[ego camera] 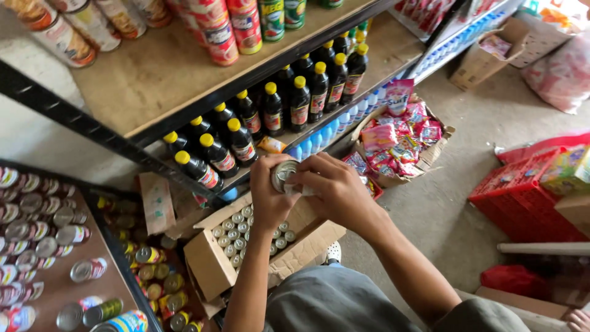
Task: Cleaning canned food with a cloth and organizing them on store shelves.
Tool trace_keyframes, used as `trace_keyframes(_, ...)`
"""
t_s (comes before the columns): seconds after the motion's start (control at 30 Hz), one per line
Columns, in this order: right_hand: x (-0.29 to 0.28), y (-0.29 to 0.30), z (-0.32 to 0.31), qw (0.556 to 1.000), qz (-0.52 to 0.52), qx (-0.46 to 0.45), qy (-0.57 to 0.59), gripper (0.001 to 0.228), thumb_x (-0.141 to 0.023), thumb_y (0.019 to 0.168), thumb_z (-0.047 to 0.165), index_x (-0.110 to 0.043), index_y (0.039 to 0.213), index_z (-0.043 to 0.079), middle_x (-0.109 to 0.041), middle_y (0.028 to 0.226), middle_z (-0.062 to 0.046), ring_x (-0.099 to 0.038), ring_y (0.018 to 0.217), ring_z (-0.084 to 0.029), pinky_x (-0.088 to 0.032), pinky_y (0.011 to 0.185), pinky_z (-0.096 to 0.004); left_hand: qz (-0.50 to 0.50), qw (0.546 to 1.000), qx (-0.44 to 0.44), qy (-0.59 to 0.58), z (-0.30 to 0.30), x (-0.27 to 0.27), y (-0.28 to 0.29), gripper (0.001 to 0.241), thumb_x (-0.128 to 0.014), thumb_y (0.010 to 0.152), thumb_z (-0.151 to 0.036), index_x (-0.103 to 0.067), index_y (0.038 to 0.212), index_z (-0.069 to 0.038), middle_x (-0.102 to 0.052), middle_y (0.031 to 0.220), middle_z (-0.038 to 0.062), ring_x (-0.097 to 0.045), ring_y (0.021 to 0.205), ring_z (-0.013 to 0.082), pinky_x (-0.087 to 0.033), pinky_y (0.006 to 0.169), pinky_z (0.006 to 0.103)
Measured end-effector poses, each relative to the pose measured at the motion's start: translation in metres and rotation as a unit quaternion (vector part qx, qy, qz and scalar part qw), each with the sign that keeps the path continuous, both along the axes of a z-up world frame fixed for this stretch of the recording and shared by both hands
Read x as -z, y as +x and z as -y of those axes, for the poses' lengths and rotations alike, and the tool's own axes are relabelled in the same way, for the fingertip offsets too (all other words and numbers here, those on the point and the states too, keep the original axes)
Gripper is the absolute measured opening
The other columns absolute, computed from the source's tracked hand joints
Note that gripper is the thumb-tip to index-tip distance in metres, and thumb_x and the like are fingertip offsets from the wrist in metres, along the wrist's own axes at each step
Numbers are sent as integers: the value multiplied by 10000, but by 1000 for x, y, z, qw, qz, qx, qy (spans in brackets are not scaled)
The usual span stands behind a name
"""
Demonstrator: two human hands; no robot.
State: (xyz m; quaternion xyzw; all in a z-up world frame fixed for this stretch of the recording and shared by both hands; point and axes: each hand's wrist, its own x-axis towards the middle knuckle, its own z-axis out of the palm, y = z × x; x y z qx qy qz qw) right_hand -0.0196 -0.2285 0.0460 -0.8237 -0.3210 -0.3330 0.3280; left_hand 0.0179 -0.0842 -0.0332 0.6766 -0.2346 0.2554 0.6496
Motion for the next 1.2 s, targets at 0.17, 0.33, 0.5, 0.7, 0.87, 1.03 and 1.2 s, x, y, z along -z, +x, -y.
trace_keyframes(0.17,5,-1,7,999,-18,27,16,270,-683,710,-45,-733,945,80,-651,931,-92,-650,774,-315,-563,673,-411,-3,999,-29,39,5,-4,-7,576,-805,507,-47,-670,1067,-52,-698,1037,119,-666,979,305,-501,918,422)
trace_keyframes(0.33,-5,-2,12,999,-34,29,4,225,-712,716,-50,-736,906,68,-653,897,-98,-654,752,-310,-565,683,-406,39,995,-39,79,2,-9,-3,556,-844,531,-88,-668,1058,-72,-715,1017,93,-668,919,304,-471,904,416)
trace_keyframes(0.5,-7,0,5,995,-70,-11,65,100,-722,839,6,-732,909,75,-671,902,-82,-676,772,-316,-571,718,-402,56,995,-36,76,-4,-12,5,586,-877,535,-97,-663,1080,-71,-716,1024,96,-666,922,295,-456,907,408)
trace_keyframes(0.7,8,4,9,998,-26,55,15,271,-681,769,-88,-748,944,109,-654,921,-74,-655,760,-285,-577,687,-369,36,996,-31,80,3,-4,4,574,-854,523,-80,-686,1072,-76,-713,1031,94,-666,943,306,-476,903,393)
trace_keyframes(0.87,-2,4,23,978,-120,55,164,217,-618,884,-48,-700,1038,82,-715,1050,-117,-720,906,-318,-584,683,-355,-63,993,95,-36,3,-21,9,511,-926,630,-124,-672,1068,-61,-681,1013,115,-650,948,236,-467,893,373)
trace_keyframes(1.03,6,0,1,985,-46,53,155,261,-527,1041,115,-683,1243,64,-672,1296,-188,-678,1143,-406,-550,921,-462,-259,915,197,-238,31,1,2,647,-754,771,-317,-467,1318,-124,-583,1161,63,-575,1010,129,-526,914,337)
trace_keyframes(1.2,64,-24,-5,996,58,12,72,500,-513,1060,354,-630,1310,-63,-586,1401,-317,-544,1303,-550,-444,1071,-610,-368,836,184,-364,42,-25,3,491,-527,980,-599,-501,1233,-179,-650,1077,132,-694,924,183,-584,797,294)
